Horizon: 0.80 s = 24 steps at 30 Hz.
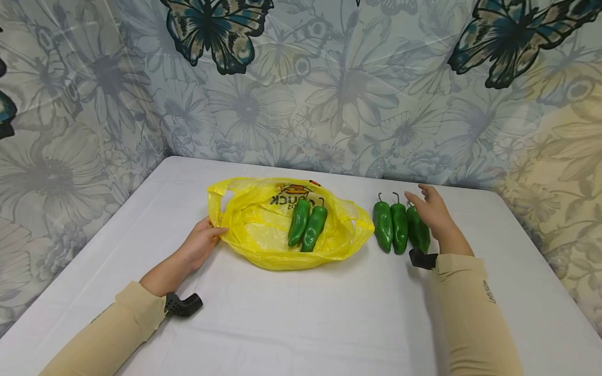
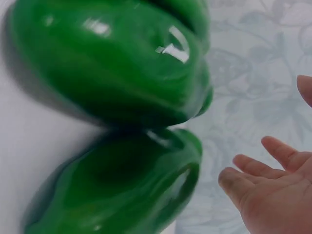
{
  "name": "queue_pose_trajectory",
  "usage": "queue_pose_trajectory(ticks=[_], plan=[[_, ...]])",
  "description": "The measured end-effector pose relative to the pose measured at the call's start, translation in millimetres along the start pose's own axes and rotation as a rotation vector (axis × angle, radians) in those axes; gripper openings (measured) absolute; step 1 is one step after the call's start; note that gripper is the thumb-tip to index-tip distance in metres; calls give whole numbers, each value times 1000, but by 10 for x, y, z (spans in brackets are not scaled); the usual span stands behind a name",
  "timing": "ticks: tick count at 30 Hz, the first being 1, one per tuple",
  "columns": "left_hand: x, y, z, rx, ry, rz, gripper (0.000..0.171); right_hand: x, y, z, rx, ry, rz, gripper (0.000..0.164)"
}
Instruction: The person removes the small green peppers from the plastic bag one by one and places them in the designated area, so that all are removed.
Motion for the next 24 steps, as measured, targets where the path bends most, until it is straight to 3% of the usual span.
queue_pose_trajectory(ticks=[24], plan=[[-2, 4, 6, 9, 7, -13, 60, 136, 554, 3, -70, 36, 74, 86]])
Point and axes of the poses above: each hand's wrist, its own z-axis towards the middle knuckle, its own x-axis out of the palm, y = z × x, the point moved 2 cm from there along z, towards the middle knuckle, and after that the axes turned 8 degrees about -x, right-handed, at the moved point
